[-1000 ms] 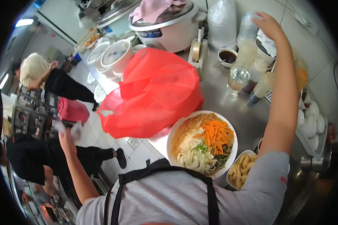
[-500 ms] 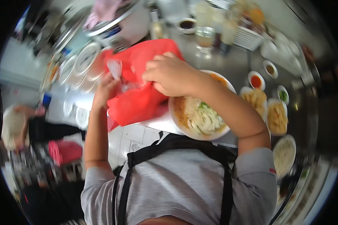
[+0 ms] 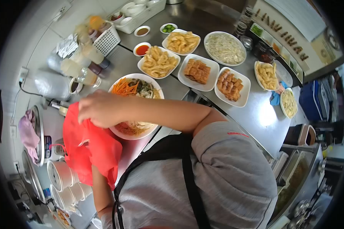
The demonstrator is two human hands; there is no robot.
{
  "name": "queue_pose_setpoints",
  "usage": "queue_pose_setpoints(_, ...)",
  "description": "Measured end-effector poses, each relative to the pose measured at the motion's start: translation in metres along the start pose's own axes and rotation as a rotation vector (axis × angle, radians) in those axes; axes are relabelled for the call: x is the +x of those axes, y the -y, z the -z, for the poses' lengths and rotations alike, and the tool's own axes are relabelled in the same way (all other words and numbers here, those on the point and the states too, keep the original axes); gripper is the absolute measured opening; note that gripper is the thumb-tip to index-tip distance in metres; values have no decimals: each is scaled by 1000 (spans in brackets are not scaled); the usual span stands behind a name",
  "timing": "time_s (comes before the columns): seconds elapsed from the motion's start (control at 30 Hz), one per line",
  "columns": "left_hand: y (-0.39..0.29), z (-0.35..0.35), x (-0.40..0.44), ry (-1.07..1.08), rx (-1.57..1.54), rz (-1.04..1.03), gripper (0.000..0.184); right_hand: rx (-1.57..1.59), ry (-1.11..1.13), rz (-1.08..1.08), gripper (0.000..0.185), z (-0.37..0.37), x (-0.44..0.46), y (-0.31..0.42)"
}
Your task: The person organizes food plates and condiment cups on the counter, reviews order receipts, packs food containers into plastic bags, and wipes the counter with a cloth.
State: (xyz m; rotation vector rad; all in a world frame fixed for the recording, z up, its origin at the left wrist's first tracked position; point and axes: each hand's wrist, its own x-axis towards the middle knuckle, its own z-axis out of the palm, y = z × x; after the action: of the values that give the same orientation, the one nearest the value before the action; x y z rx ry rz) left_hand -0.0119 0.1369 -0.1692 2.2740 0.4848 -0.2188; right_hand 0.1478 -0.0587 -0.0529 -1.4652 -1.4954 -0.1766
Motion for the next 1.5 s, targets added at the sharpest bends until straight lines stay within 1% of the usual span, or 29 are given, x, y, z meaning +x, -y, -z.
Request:
queue_pose_setpoints(0.07,-2,15,-14,-22,386,-179,30,9,-55,-92,26,39,-24,-10)
queue_pose_setpoints(0.1,-5,26,-23,-66,602,-317,29,5,-111,-220,22,62,-42,-20)
queue_pose_setpoints(0.13,-14,40,-34,-93,713,-404,29,-40,-92,-450,20,95,-60,-22)
queue_pose_setpoints(0.17,-30,56,-45,-89,750,-423,29,60,-242,-545,19,119,-82,-38)
queue_pose_setpoints(0.2,-50,71,-57,-38,706,-358,28,-103,-215,-783,21,154,-100,-42)
queue_pose_setpoints(0.23,-81,86,-64,47,528,-199,31,85,-291,-923,22,187,-119,-44)
queue_pose_setpoints(0.27,-112,101,-71,100,357,-31,34,-25,-309,-988,23,212,-141,-56)
queue_pose_setpoints(0.33,-148,122,-74,-32,294,17,35,49,-322,-1195,22,248,-177,-77)
queue_pose_setpoints(0.4,-207,114,-53,-139,332,-219,32,145,-256,-1358,22,263,-194,-89)
queue_pose_setpoints(0.43,-230,103,-34,-148,296,-255,30,193,-218,-1441,22,266,-200,-96)
queue_pose_setpoints(0.47,-253,94,-11,-161,263,-292,28,81,-135,-1389,21,263,-204,-108)
queue_pose_setpoints(0.5,-265,82,22,-181,346,-393,27,-29,-55,-1331,20,256,-207,-120)
queue_pose_setpoints(0.53,-269,67,59,-166,290,-420,29,-138,20,-1271,20,249,-209,-132)
queue_pose_setpoints(0.57,-285,51,90,-88,289,-339,27,-271,84,-1229,19,243,-211,-142)
queue_pose_setpoints(0.6,-275,35,137,-78,326,-342,30,-407,145,-1181,18,237,-212,-152)
queue_pose_setpoints(0.63,-266,18,184,-86,468,-245,45,-539,200,-1129,17,231,-209,-158)
queue_pose_setpoints(0.7,-250,-25,259,-126,548,-212,69,-556,228,-1146,15,223,-197,-148)
queue_pose_setpoints(0.77,-262,-61,307,-64,560,25,78,-618,237,-1130,14,215,-197,-154)
queue_pose_setpoints(0.83,-260,-91,347,67,420,165,83,-615,223,-1149,14,212,-197,-155)
queue_pose_setpoints(0.9,-249,-115,383,190,452,252,82,-603,220,-1182,15,221,-187,-160)
queue_pose_setpoints(0.97,-241,-129,406,265,498,301,80,-569,219,-1228,15,233,-171,-165)
queue_pose_setpoints(1.0,-236,-132,412,277,532,305,80,-569,215,-1202,16,238,-165,-174)
queue_pose_setpoints(1.07,-258,-121,389,177,549,299,80,-565,207,-1151,17,250,-148,-202)
queue_pose_setpoints(1.13,-252,-119,398,83,543,273,81,-605,123,-1142,23,255,-128,-230)
queue_pose_setpoints(1.23,-249,-106,415,-18,504,264,87,-663,121,-1141,39,252,-108,-281)
queue_pose_setpoints(1.33,-247,-97,431,-110,484,249,89,-721,257,-1338,69,235,-84,-318)
queue_pose_setpoints(1.4,-246,-95,439,-184,479,219,88,-715,365,-1415,87,223,-81,-337)
queue_pose_setpoints(1.47,-248,-93,445,-201,440,207,87,-640,465,-1531,106,218,-72,-356)
queue_pose_setpoints(1.5,-248,-90,452,-206,420,205,86,-656,452,-1517,105,217,-67,-373)
